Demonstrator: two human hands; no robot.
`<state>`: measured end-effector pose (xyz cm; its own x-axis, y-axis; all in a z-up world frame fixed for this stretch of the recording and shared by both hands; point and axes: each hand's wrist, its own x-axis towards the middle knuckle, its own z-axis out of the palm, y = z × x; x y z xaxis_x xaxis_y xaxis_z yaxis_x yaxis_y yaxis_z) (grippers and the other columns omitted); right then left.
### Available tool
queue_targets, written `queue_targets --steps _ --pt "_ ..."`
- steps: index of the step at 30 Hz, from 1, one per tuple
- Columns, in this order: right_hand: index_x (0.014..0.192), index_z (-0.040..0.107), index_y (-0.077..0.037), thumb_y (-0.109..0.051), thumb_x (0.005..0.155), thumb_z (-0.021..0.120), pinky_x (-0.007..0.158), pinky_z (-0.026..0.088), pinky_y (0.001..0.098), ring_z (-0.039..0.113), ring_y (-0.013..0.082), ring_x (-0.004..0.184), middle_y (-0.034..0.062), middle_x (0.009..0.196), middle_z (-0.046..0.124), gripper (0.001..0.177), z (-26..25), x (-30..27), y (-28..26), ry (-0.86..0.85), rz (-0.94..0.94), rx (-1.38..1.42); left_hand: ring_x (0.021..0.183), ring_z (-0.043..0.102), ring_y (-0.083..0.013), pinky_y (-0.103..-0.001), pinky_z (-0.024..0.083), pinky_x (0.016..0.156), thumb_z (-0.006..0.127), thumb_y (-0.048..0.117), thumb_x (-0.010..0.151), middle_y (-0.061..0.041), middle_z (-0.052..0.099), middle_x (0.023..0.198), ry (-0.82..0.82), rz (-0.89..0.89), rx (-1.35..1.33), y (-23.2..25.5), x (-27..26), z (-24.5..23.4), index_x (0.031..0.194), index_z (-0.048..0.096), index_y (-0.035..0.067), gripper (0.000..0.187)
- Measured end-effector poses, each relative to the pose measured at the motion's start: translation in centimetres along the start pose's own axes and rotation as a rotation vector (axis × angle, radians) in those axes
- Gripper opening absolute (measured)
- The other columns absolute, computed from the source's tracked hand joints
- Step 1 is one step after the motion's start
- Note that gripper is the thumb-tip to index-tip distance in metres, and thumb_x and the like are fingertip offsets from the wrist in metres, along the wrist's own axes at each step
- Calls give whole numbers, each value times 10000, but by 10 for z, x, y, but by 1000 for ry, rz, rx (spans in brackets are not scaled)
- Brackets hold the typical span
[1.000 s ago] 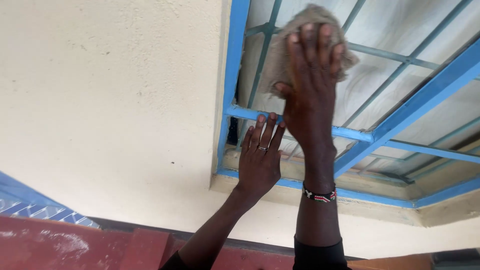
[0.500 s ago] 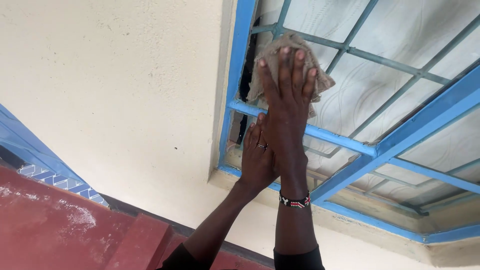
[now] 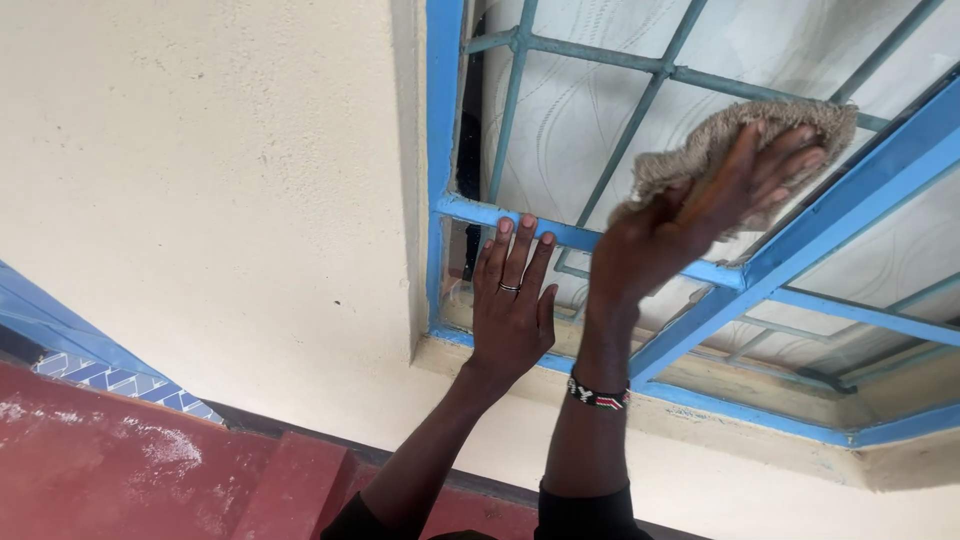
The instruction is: Cleaning the blue window frame and metal bars with a cloth.
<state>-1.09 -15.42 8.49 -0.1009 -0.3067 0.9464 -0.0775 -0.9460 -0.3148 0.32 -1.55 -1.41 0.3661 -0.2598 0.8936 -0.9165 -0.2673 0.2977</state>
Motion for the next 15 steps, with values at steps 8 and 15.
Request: queue_targets --steps 8,15 --pt "1692 247 -224 74 1133 478 1338 -42 525 -46 236 1607 3 1780 54 674 -21 -7 -18 -277 -122 -50 1649 136 -316 -533 181 1344 611 124 1071 -127 213 1742 -17 14 28 -3 -3 -2 1628 371 92 608" --pt "1695 276 -286 93 1076 445 1383 47 499 -6 199 1624 -43 1739 96 745 -28 -20 16 -83 30 -22 1663 135 -306 -537 187 1369 639 87 1053 -113 209 1755 -38 15 26 -1 0 -7 1641 360 102 651"
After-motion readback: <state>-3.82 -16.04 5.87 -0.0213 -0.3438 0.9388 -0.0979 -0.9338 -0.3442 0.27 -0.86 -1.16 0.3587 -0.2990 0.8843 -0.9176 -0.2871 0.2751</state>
